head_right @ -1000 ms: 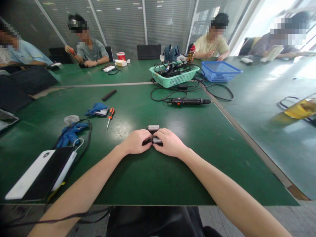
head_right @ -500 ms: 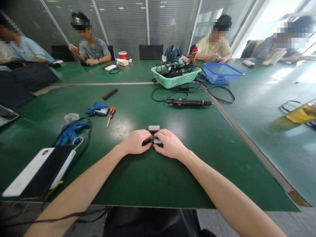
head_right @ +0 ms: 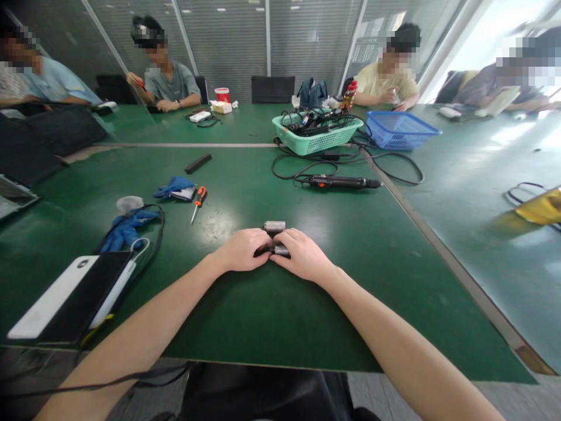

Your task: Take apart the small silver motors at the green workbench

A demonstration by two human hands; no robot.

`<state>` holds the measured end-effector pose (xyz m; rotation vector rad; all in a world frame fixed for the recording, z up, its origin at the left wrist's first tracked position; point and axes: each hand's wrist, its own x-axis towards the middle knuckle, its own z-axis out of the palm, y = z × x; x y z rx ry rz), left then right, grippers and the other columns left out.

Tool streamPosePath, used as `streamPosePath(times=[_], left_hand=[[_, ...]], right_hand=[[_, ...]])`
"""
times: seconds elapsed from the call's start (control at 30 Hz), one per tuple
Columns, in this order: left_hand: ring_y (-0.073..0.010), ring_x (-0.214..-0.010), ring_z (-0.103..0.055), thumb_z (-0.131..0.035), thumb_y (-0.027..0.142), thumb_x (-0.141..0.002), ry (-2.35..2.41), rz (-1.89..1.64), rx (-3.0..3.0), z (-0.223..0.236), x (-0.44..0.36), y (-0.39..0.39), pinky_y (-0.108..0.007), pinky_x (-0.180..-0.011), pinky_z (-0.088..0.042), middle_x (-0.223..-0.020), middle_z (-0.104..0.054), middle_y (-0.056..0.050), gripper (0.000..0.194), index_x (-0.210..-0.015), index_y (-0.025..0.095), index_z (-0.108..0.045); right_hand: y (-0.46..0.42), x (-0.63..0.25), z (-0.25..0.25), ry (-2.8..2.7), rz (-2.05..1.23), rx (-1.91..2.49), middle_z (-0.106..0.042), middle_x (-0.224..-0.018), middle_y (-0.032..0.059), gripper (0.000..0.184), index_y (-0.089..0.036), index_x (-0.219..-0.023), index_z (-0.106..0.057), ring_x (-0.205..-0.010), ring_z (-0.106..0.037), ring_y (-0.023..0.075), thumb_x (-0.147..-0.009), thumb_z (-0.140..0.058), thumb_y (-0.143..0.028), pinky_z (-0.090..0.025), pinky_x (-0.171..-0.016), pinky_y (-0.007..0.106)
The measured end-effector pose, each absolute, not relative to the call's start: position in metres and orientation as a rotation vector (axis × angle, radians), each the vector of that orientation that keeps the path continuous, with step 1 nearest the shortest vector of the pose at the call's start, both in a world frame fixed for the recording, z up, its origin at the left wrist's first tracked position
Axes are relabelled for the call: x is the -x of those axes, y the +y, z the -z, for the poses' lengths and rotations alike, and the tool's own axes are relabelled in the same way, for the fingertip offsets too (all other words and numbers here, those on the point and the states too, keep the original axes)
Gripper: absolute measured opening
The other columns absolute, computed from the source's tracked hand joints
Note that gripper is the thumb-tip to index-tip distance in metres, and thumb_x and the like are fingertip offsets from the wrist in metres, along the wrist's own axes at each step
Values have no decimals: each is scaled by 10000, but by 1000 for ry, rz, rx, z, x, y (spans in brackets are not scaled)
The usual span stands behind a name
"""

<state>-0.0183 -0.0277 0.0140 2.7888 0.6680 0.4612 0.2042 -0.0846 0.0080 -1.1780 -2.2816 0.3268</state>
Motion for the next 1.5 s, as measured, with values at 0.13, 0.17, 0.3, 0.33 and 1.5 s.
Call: streamPosePath(times=[0.13,0.17,0.3,0.33,1.5], left_hand=[[-205,-909,-644,-589,278,-915,665,-458,-2785,-14,18,-28,-326,-812,-492,-967,-695,-50,104,-952,189,-630],[-205,-908,-644,-589,276,-914,662,-455,-2785,-15,18,-28,-326,-812,-492,-966,-695,-50,103,-952,190,-630],[-204,-896,-640,-585,285,-917,662,-446,-2794,-16,18,-28,-324,-795,-490,-952,-689,-50,106,-944,191,-625],[-205,-894,-639,-582,288,-918,664,-445,-2798,-16,18,-27,-324,-790,-489,-948,-687,-50,107,-940,192,-623],[-211,-895,-635,-579,301,-915,685,-438,-2806,-14,19,-28,-336,-797,-495,-938,-678,-54,117,-935,194,-621]], right_hand=[[-85,-205,-8,-2271,-343,1164,-680,-1067,79,183,-231,-1088,-607,-1020,-632,266,-929,-665,-300,-530,-893,431],[-86,-204,-8,-2269,-342,1161,-680,-1063,78,184,-232,-1088,-609,-1017,-633,265,-923,-666,-291,-531,-891,429],[-87,-203,-9,-2272,-323,1145,-676,-1050,76,182,-235,-1085,-615,-1006,-630,262,-908,-650,-248,-530,-892,427],[-87,-203,-9,-2275,-319,1136,-675,-1051,77,183,-235,-1085,-617,-1008,-629,262,-904,-644,-235,-529,-896,427],[-88,-194,-6,-2288,-178,1156,-649,-959,74,104,-234,-922,-606,-943,-604,254,-864,-591,-149,-530,-863,418]])
